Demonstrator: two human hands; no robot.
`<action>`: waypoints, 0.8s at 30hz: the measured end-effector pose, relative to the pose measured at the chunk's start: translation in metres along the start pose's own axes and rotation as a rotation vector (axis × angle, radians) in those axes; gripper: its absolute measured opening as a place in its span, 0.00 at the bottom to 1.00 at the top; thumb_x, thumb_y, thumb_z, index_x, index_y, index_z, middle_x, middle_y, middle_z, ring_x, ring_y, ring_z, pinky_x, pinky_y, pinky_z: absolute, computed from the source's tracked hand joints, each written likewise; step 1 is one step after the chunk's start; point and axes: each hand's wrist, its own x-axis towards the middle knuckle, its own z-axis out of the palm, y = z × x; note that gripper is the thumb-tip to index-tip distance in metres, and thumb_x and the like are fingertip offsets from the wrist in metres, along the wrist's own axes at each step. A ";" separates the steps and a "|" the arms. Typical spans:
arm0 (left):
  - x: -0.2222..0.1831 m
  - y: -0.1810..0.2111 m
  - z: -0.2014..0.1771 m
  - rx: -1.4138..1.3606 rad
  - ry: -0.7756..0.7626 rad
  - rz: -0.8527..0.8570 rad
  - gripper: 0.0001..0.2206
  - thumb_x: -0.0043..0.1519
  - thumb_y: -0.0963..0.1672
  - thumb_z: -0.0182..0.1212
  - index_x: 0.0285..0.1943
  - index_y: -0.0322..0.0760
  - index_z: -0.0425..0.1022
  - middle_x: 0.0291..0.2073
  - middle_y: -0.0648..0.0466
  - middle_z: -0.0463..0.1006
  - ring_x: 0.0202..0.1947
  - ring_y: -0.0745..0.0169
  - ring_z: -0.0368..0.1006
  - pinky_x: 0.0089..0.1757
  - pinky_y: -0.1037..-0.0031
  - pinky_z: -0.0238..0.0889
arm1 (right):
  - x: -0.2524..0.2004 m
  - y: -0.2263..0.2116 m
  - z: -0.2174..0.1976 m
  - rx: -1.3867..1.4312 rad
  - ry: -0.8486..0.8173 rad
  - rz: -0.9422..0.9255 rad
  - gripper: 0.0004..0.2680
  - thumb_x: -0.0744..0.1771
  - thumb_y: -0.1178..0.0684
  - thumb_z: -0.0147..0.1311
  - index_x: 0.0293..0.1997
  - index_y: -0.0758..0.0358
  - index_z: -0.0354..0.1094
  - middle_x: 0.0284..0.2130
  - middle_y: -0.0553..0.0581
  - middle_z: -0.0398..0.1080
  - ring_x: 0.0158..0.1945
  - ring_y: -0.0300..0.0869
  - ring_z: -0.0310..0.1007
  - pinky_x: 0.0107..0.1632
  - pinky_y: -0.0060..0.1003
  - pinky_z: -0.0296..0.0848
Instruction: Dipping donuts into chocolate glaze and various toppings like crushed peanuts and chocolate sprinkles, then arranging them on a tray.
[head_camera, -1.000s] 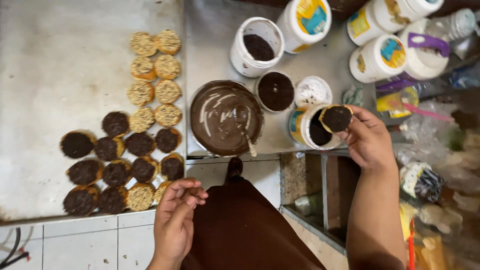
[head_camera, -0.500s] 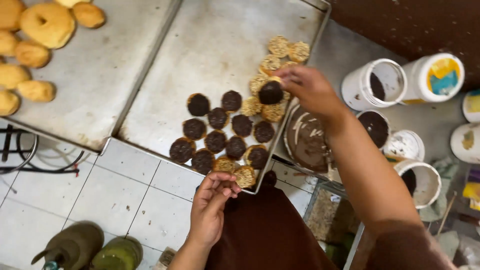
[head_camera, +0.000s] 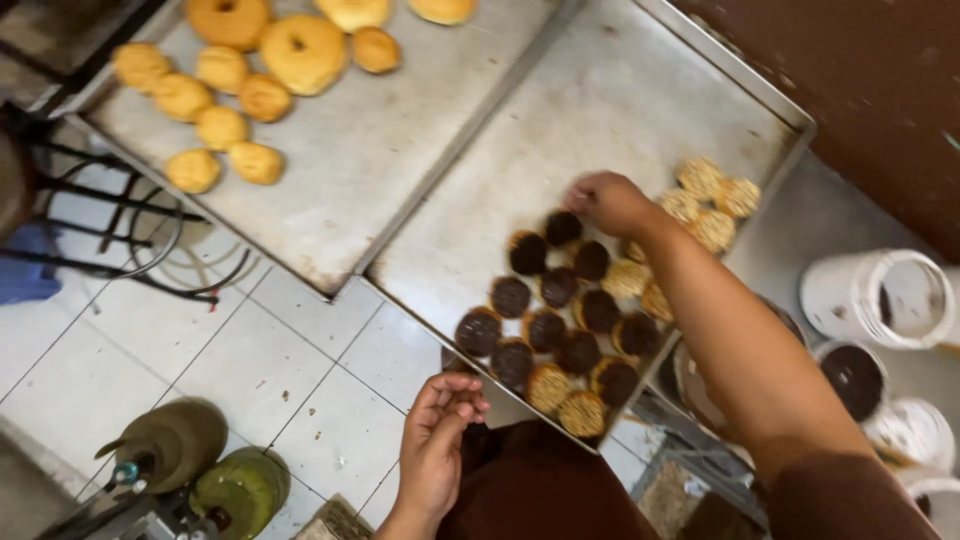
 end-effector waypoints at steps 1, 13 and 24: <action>0.006 0.005 -0.005 0.074 0.006 0.020 0.09 0.55 0.38 0.54 0.44 0.31 0.71 0.38 0.48 0.75 0.34 0.58 0.71 0.36 0.72 0.62 | -0.005 -0.013 -0.007 0.109 -0.068 0.109 0.08 0.65 0.54 0.43 0.35 0.60 0.72 0.38 0.55 0.74 0.44 0.43 0.71 0.47 0.35 0.65; 0.105 0.103 -0.085 0.951 0.313 0.323 0.15 0.53 0.39 0.57 0.50 0.44 0.72 0.46 0.57 0.74 0.45 0.61 0.66 0.40 0.73 0.64 | 0.124 -0.233 0.079 0.110 0.286 -0.575 0.08 0.63 0.56 0.54 0.45 0.59 0.69 0.40 0.57 0.70 0.45 0.50 0.65 0.50 0.41 0.61; 0.239 0.194 -0.162 1.520 0.565 0.697 0.29 0.45 0.41 0.66 0.59 0.38 0.64 0.52 0.45 0.67 0.54 0.31 0.51 0.50 0.44 0.45 | 0.154 -0.327 0.116 -0.192 0.146 -0.342 0.20 0.63 0.49 0.53 0.60 0.55 0.51 0.47 0.56 0.66 0.56 0.49 0.58 0.55 0.45 0.53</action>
